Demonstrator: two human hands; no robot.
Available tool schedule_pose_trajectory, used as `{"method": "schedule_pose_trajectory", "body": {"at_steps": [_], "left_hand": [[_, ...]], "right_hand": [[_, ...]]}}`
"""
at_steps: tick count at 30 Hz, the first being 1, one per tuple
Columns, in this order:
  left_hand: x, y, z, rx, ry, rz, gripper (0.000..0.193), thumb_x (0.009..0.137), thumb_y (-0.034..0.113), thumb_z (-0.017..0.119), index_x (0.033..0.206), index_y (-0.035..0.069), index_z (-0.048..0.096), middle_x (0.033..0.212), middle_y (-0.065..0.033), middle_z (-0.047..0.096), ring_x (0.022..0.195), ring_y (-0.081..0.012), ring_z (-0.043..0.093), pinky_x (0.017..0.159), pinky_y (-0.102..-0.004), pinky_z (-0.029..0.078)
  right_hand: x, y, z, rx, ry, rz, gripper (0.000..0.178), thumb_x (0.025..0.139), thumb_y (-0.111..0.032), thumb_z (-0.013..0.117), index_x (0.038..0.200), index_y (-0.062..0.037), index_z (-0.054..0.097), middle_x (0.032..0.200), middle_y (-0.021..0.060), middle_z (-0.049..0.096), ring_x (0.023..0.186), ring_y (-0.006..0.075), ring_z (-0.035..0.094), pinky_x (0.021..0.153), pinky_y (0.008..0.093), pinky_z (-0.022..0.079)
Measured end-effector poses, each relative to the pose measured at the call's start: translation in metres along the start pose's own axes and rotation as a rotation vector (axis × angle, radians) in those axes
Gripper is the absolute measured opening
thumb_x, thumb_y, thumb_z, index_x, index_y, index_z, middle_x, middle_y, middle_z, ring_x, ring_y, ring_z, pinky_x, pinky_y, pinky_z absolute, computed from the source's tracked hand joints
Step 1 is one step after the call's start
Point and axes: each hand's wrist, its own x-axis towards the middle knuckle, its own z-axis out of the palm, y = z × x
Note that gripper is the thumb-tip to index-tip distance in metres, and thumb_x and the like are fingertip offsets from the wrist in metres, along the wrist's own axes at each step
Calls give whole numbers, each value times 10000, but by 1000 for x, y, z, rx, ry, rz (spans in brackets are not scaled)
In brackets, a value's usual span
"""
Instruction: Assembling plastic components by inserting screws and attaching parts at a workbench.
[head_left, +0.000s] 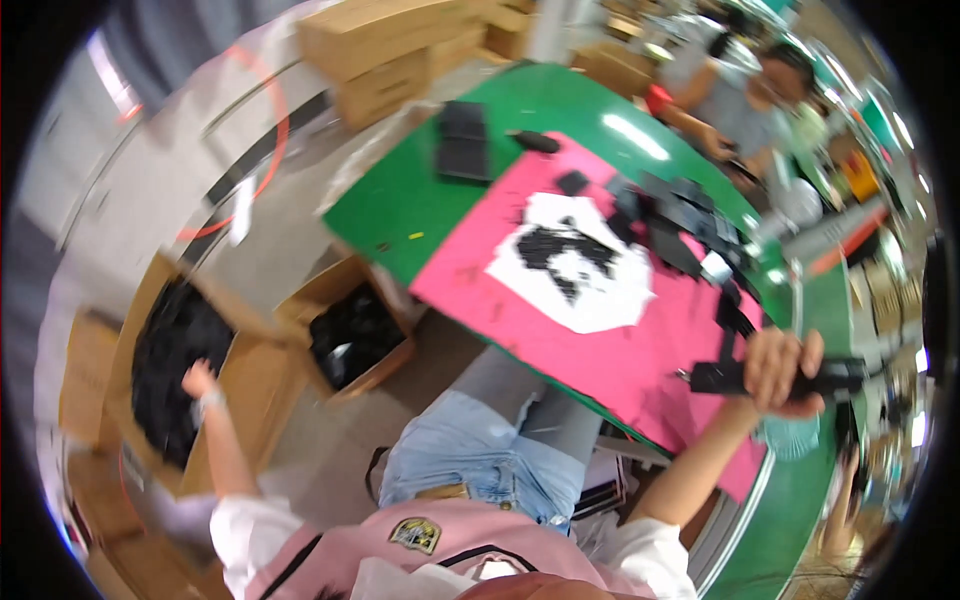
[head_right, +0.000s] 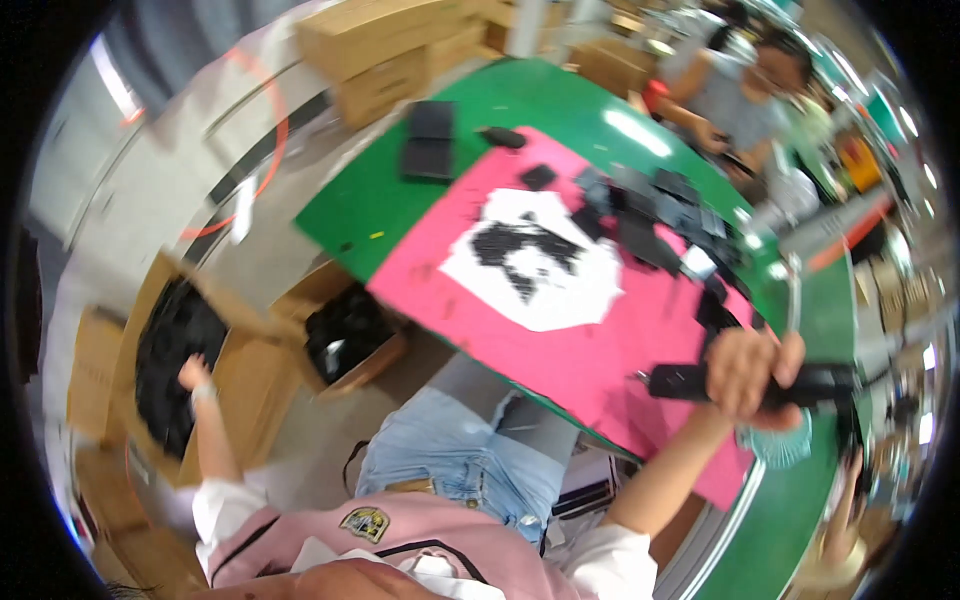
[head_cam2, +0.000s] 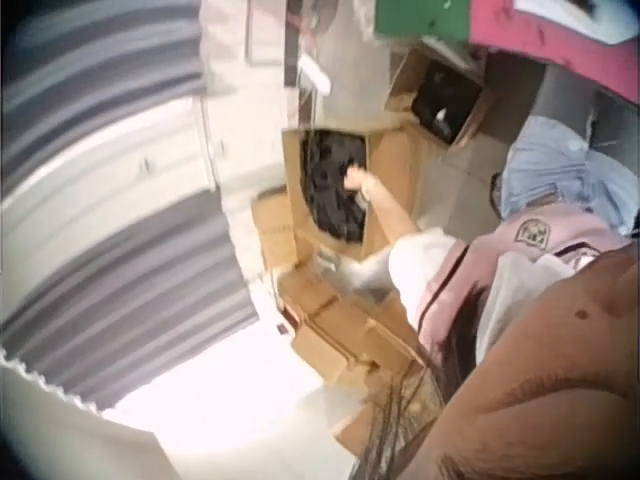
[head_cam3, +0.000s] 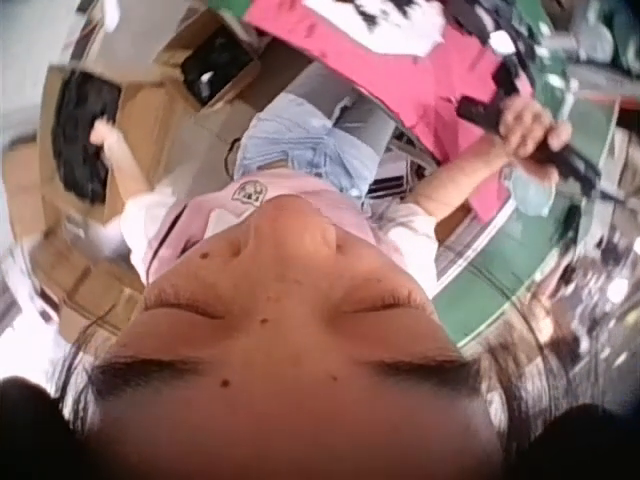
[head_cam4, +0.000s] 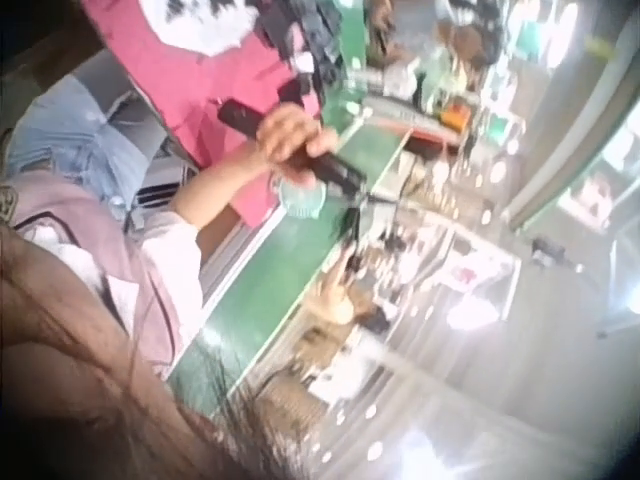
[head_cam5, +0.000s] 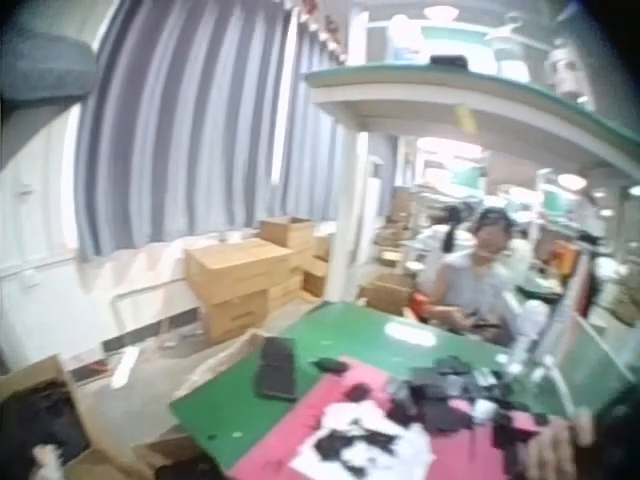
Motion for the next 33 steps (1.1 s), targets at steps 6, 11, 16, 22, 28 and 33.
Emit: {"method": "schedule_pose_trajectory", "body": {"at_steps": [6, 11, 16, 22, 28, 33], "left_hand": [[-154, 130, 171, 2, -264, 558, 272, 856, 11, 551, 1122, -40, 520, 1022, -101, 586, 918, -171, 565, 844, -294, 460], [-441, 249, 296, 21, -1047, 969, 173, 862, 44, 567, 1030, 14, 599, 964, -58, 611, 896, -165, 588, 810, -287, 466], [-627, 249, 388, -72, -1484, 1612, 201, 796, 135, 652, 963, 30, 619, 999, -147, 610, 911, -338, 593, 789, -379, 476], [-668, 225, 458, 95, -1788, 1488, 204, 712, 123, 726, 877, 38, 642, 872, -116, 640, 837, -310, 604, 739, -387, 474], [-669, 251, 386, -87, -2143, 1284, 137, 669, 62, 733, 746, 30, 624, 958, -107, 668, 892, -253, 620, 788, -348, 488], [-645, 236, 331, -146, -2197, 1432, 115, 713, 68, 711, 782, 28, 628, 979, -106, 643, 903, -288, 601, 787, -373, 493]], "right_hand": [[-18, -34, 1, -293, 328, 92, 445, 808, -415, 653, 984, -66, 441, 525, -31, 438, 351, 79, 414, 378, 243, 350], [-30, -35, -3, -269, 432, 74, 448, 804, -423, 631, 990, -61, 443, 537, -10, 414, 366, 96, 391, 422, 267, 355], [-34, -37, -4, -272, 456, 62, 419, 795, -384, 620, 981, -52, 445, 542, 7, 427, 382, 112, 406, 427, 271, 362], [-28, -37, 1, -246, 366, 35, 420, 794, -370, 641, 971, -44, 443, 546, 15, 454, 381, 109, 432, 421, 267, 381], [-30, -53, 3, -85, 37, -57, 480, 779, -343, 747, 1024, -44, 465, 563, 30, 527, 417, 151, 520, 415, 270, 407], [-18, -60, 12, 44, -182, -75, 424, 798, -274, 752, 990, -8, 482, 588, 84, 568, 401, 186, 533, 384, 291, 426]]}}
